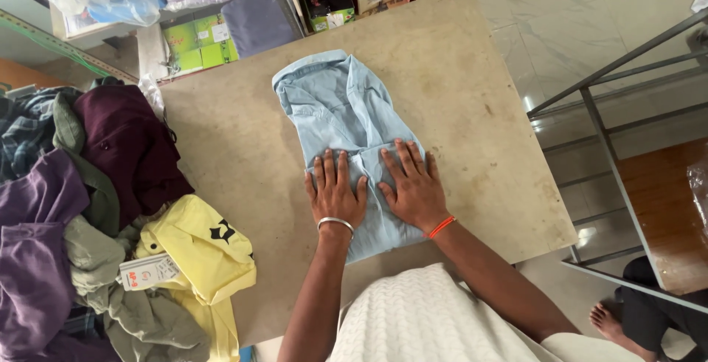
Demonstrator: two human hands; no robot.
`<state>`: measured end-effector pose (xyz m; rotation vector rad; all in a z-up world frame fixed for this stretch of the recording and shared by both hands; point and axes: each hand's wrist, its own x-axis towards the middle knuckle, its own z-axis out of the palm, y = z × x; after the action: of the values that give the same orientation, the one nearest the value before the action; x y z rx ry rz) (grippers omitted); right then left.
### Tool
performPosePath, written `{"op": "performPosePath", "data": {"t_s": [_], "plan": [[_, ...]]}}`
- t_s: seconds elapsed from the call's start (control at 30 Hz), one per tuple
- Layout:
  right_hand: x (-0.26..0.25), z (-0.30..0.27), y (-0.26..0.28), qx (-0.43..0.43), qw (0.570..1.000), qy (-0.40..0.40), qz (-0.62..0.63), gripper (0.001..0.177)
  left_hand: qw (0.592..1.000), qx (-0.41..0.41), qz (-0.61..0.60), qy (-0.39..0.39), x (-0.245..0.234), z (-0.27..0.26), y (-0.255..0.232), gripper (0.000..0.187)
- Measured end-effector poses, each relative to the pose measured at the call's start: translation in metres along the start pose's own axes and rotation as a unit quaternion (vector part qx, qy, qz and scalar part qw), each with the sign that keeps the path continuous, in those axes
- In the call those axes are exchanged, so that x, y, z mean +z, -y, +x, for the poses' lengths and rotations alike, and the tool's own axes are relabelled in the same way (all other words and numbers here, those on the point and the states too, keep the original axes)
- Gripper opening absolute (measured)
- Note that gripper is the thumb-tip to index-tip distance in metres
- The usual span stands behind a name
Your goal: The person unwraps a plastic-wrapped dark shirt on the table and sets it aside, then picks up a light blue shirt from a pile of clothes. They spread the shirt flat on the table, align the sleeves, fold the sides and sleeves inward, then fold the shirt into a compact rectangle and smooth it with their hands.
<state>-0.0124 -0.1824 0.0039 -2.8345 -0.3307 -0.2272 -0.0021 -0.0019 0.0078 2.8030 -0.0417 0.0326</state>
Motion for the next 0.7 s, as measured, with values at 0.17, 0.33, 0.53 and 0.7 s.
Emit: {"op": "performPosePath", "data": {"t_s": [0.17, 0.33, 0.53, 0.7], "plan": [[-0.002, -0.002, -0.003, -0.011, 1.0, -0.018, 0.01, 0.067, 1.0, 0.011, 0.004, -0.009, 0.0, -0.004, 0.003, 0.069], [-0.044, -0.023, -0.017, -0.06, 0.992, -0.035, 0.11, 0.076, 0.993, 0.069, -0.058, -0.07, -0.026, -0.041, 0.015, 0.085], [-0.066, -0.072, -0.041, -0.169, 0.964, 0.118, 0.168, 0.081, 0.984, 0.11, -0.107, 0.087, -0.043, -0.109, 0.039, 0.094], [-0.065, -0.083, -0.041, -0.152, 0.971, 0.13, 0.13, 0.064, 0.989, 0.113, -0.091, 0.036, -0.034, -0.129, 0.054, 0.074]]}}
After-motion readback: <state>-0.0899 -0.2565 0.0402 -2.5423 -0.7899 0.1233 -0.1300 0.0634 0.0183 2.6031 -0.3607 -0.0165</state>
